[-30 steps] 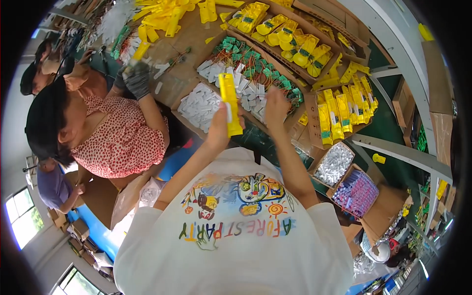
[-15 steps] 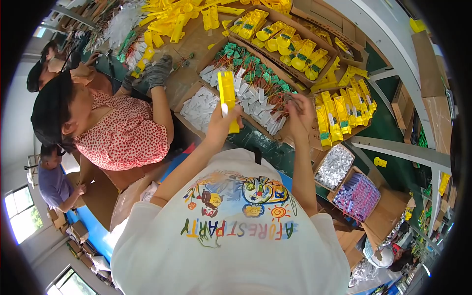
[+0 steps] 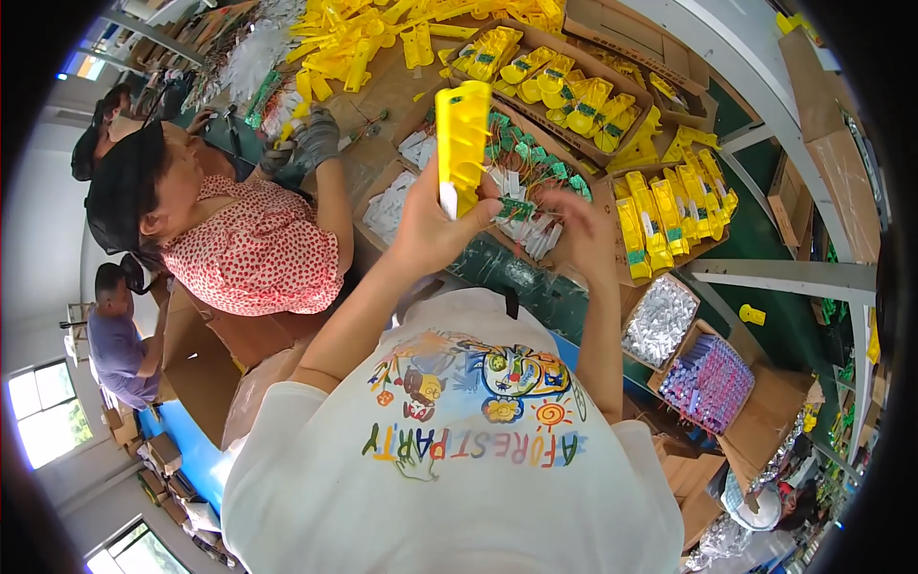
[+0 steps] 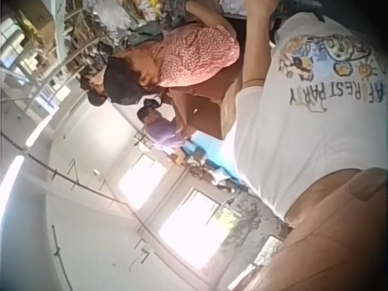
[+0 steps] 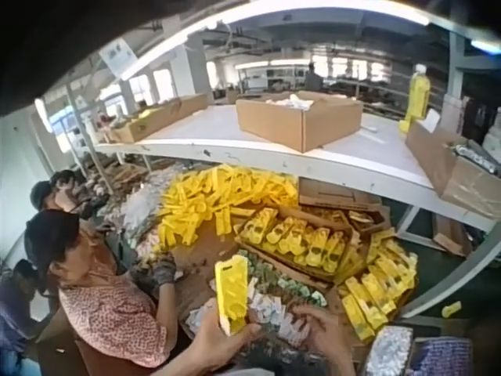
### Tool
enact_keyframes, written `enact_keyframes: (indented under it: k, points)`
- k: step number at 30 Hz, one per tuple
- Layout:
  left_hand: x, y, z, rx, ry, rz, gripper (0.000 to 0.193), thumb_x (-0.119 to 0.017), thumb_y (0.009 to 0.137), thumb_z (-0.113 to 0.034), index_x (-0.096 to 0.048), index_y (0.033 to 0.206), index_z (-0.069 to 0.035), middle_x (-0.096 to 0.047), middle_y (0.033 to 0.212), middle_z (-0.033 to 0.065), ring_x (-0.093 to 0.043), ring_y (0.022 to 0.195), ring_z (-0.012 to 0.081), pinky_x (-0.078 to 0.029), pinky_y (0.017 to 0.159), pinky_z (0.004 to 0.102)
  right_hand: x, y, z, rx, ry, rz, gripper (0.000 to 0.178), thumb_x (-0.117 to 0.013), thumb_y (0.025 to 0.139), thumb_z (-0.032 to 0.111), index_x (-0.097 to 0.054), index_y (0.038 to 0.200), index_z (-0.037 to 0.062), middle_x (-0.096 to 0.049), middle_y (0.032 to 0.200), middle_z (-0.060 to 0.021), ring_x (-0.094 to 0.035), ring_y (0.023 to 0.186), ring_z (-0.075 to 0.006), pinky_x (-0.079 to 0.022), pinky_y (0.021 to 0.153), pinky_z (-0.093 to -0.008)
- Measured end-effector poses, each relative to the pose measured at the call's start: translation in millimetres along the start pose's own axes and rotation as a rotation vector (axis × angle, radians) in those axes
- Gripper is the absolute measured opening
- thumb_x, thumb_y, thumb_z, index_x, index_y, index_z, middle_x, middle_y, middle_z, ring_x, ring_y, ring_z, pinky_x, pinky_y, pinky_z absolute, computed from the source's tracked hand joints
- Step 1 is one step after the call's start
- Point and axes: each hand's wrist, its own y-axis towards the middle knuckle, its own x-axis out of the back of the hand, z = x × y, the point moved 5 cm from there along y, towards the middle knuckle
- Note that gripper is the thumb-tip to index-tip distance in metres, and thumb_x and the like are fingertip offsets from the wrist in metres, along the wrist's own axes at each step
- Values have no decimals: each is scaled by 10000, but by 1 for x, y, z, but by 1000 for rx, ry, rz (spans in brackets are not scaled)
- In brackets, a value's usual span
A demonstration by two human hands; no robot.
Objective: Manually assemble circuit boards into yellow plastic housings on a factory production line.
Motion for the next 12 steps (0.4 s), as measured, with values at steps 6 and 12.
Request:
enact_keyframes:
  k: [6,12]
  points:
    - [-7,-2,-24,-83,484,41,369,-683,749,-3,-523,1078,-47,-648,840,75,-656,765,179,-500,671,291,-64,24,38,-120,960,255,428,-504,940,282,-436,1264,10,-598,1044,-123,-551,1042,-169,-435,898,-336]
    - [6,-4,-22,33,450,11,357,-681,740,6,-523,1056,-45,-646,848,81,-653,770,196,-498,691,291,-52,23,33,-175,150,-58,277,-540,919,112,-502,1181,32,-520,693,30,-462,544,-51,-387,554,-216]
